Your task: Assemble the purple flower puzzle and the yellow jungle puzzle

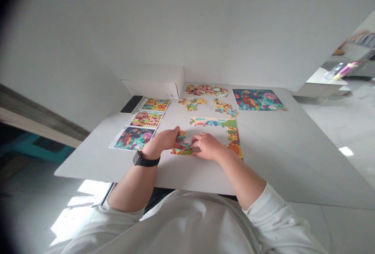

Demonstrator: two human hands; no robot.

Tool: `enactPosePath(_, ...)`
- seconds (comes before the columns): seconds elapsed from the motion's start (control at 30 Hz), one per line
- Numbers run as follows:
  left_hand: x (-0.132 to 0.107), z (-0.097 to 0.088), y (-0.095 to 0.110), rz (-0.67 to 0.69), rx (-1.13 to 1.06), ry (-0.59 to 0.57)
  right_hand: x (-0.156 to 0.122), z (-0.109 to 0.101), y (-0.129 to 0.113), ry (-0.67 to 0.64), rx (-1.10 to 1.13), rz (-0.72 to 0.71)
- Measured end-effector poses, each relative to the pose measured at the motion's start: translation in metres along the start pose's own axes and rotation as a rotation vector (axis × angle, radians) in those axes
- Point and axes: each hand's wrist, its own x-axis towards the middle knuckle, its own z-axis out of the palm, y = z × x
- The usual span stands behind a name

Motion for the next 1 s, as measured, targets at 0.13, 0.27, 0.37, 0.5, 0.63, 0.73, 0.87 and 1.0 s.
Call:
enactPosePath(0.13, 0.002, 0.000, -0.002, 0.008, 0.005, -0.008, -0.001, -0.005, -0.014, 0.016, -0.052, 0.014)
enactPosePath(0.27, 0.007, 0.001, -0.009, 0.003, -0.030, 0.014, -0.004, -0.005, -0.020, -0.014, -0.058, 0.004)
enactPosePath(0.37, 0.012, 0.002, -0.015, -0.008, -0.046, 0.017, -0.005, -0.005, -0.020, -0.034, -0.063, 0.008)
enactPosePath(0.5, 0.017, -0.002, -0.015, -0.007, -0.042, -0.010, -0.005, -0.008, -0.021, -0.077, -0.069, 0.008)
enactPosePath(0.63, 0.018, -0.013, -0.012, -0.019, -0.051, -0.073, -0.003, -0.009, -0.019, -0.088, -0.053, 0.007)
enactPosePath(0.73, 0.024, -0.025, -0.017, -0.044, -0.178, -0.162, 0.000, -0.009, -0.014, -0.017, -0.010, 0.044)
enactPosePath(0.87, 0.046, -0.046, -0.036, -0.101, -0.248, 0.092, 0.001, -0.013, -0.007, 0.141, 0.014, 0.123)
enactPosePath(1.0, 0.085, -0.069, -0.051, -0.198, -0.151, 0.375, 0.001, -0.016, -0.002, 0.245, 0.021, 0.170)
